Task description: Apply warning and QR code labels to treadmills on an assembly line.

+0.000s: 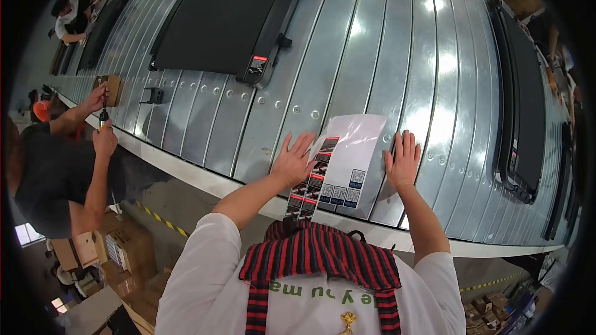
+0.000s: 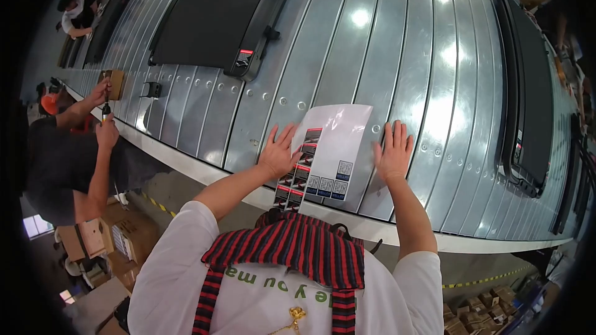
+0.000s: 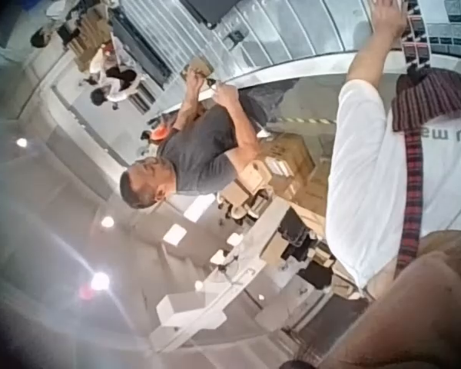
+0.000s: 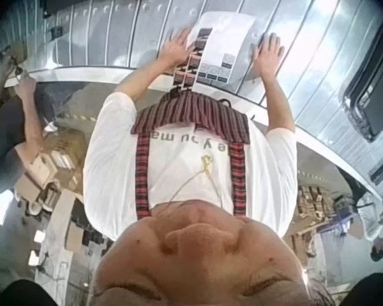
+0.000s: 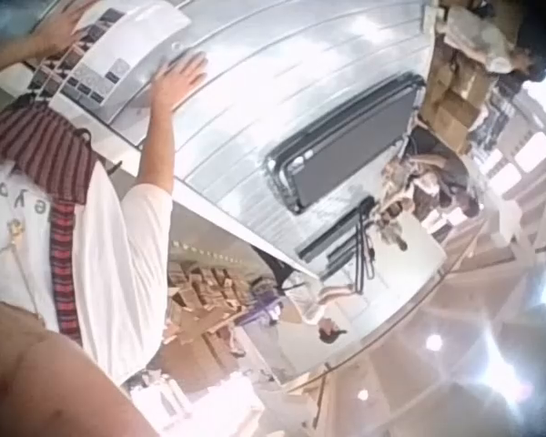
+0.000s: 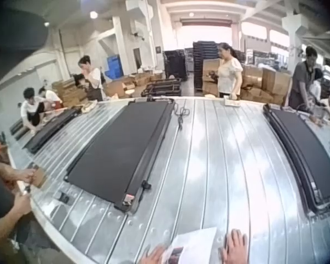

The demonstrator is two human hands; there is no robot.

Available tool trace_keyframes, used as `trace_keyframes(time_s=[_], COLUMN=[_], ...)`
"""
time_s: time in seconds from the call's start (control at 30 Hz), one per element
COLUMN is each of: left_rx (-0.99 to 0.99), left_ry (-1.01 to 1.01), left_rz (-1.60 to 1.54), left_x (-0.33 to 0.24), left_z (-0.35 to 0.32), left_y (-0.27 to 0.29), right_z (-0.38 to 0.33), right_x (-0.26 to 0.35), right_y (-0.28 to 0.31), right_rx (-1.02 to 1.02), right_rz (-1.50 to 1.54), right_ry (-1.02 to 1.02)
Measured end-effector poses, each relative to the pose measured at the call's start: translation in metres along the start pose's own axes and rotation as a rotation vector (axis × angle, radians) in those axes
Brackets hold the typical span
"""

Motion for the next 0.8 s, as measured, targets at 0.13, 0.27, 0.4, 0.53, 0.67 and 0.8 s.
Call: trace_keyframes(time_s=[0.13, 0.27, 0.4, 0.53, 0.67, 0.8], left_rx=[-0.012, -0.053, 0.112, -0.048, 0.004, -0.051], left_ry=[0.017, 0.027, 0.086, 0.039, 0.037, 0.057], left_rz=[0.022, 0.012, 0.029, 0.021, -0.032, -0.067], left_x=[-0.001, 0.001, 0.004, 0.001, 0.001, 0.003], left_z=[0.001, 0.000, -0.001, 0.000, 0.004, -0.007], left_y=[-0.003, -0.005, -0.004, -0.002, -0.003, -0.001], right_z=[0.000, -0.002, 0.001, 0.000, -0.003, -0.006], right_x=[-0.004, -0.003, 0.000, -0.004, -0.007, 0.000], right_y=[-0.003, -0.003, -0.002, 0.001, -0.003, 0.000], right_rx=[-0.012, -0.030, -0.034, -0.056, -0.080, -0.130], right_rz=[0.017, 0.024, 0.052, 0.079, 0.110, 0.133], right_ry=[-0.009, -0.010, 0.009, 0.018, 0.031, 0.063])
Point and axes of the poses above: each hand's wrist, its own z-axis towards the middle knuckle, its own y-axis out of the back of the hand, x = y × z, the point moved 6 cm from there along z, towards the middle knuckle, and after that the axes turned 10 degrees about x, right-handed, at the moved point
